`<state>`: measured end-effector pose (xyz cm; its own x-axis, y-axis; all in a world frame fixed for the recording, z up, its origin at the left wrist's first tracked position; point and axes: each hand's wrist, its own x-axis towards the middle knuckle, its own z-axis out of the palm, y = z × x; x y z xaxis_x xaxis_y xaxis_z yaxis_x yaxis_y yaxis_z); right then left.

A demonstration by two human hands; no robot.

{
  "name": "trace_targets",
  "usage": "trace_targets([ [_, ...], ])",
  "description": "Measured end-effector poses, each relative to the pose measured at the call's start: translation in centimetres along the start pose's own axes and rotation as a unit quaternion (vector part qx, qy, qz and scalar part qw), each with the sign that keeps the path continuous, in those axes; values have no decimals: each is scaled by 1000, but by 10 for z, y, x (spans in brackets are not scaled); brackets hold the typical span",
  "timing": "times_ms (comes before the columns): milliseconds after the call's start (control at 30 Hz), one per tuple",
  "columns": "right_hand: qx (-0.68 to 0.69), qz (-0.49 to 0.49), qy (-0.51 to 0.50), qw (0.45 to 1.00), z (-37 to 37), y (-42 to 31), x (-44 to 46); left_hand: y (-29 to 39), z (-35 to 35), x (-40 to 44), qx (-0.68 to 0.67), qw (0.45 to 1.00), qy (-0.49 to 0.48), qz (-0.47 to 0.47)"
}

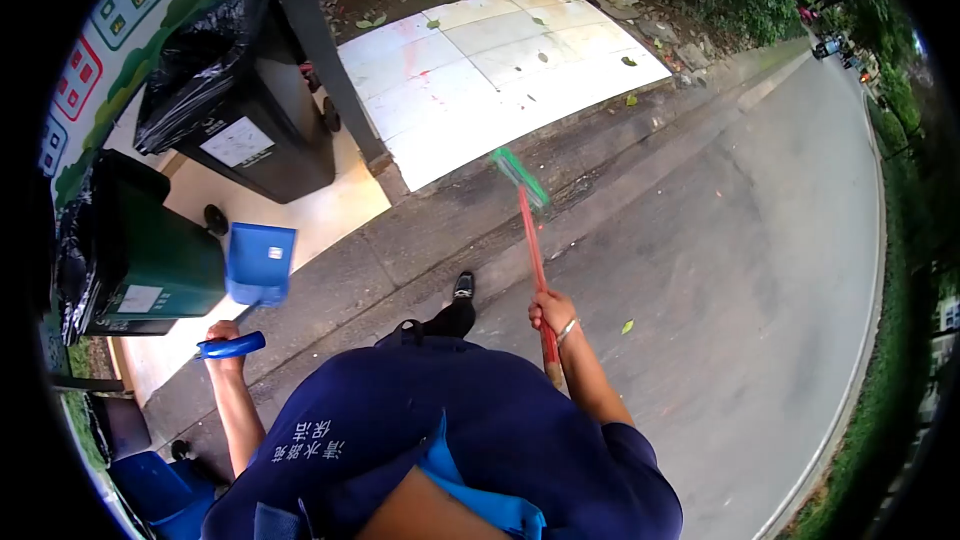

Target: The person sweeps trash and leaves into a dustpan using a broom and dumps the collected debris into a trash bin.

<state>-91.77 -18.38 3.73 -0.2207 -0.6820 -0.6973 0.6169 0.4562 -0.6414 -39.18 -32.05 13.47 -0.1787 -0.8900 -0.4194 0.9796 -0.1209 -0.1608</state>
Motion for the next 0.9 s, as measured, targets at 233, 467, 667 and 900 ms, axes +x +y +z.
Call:
trace_targets([
  [233,-86,-23,17,996,29,-136,69,-126,-29,167,-174,953,194,-152],
  [467,-350,-58,52,933,10,-199,120,-221,-37,249,-152,941,216,-211],
  [667,-533,-83,-79,838,-11,-266,224,-282,-33,273,-20,956,239,-168],
  [900,-640,-286,-209,682,-24,-339,380,-369,-42,258,4,974,228,8],
])
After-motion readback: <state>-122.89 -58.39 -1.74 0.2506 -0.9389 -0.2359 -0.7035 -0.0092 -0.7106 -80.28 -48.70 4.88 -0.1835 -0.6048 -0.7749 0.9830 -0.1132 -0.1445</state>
